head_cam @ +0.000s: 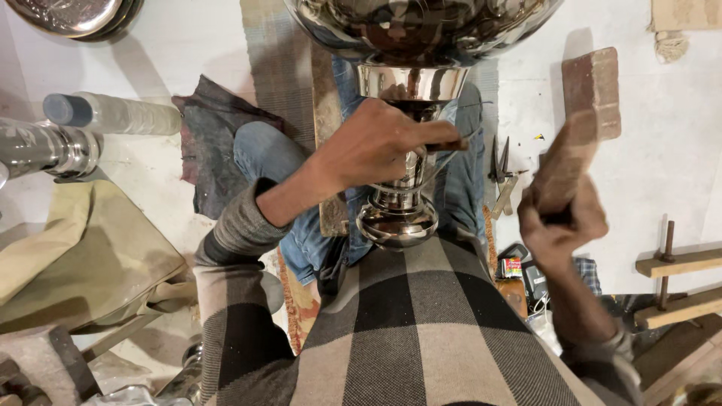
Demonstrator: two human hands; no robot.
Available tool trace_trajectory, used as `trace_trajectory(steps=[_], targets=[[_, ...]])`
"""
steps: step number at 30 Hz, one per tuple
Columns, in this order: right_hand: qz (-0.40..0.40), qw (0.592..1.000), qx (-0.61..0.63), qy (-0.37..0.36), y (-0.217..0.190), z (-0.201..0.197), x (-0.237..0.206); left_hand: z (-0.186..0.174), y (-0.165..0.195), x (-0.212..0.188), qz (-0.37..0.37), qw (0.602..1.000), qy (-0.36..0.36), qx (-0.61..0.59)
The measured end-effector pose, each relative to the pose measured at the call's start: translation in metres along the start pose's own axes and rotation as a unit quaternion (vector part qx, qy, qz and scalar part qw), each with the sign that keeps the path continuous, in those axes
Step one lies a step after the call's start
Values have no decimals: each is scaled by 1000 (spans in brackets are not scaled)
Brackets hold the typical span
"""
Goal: The person is hammering a metal object with a wooden mallet. They hold the object steady with one hand while striking it repeatedly with the mallet in the other hand.
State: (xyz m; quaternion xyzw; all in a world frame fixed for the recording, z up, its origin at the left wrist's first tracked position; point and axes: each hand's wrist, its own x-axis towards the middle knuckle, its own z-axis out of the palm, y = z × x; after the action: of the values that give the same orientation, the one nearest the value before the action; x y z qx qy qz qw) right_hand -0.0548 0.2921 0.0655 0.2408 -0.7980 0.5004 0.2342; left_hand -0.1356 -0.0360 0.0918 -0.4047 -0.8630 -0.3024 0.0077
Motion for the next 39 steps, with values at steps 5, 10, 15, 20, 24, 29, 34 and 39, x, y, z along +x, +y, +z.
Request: trace_trajectory(steps=[5,10,15,20,24,29,34,39], targets=[[213,977,-4,-25,-3,-2,-47,-12,-1,9,11,997,-2,-73],[259,965,-29,-36,-7,6,-61,-11,-5,5,17,997,24,-70],[181,980,77,31,-3,18,-37,-3,-15,-6,45,991,62,-107],[-39,992,-116,-19,6,-3,23,21,-9,-17,-21,981,168,-90],[-69,941,-198,-264,-22,-28,113,37,14,-30,-116,956,250,-101],[-31,899,-177,-399,-84,2,212,41,47,-26,-197,873,420,-150],[107,833,-152,-521,-91,27,235,41,54,-22,-225,837,474,-158],[-88,924,-79,-365,-38,33,194,53,21,-49,-249,671,521,-465]])
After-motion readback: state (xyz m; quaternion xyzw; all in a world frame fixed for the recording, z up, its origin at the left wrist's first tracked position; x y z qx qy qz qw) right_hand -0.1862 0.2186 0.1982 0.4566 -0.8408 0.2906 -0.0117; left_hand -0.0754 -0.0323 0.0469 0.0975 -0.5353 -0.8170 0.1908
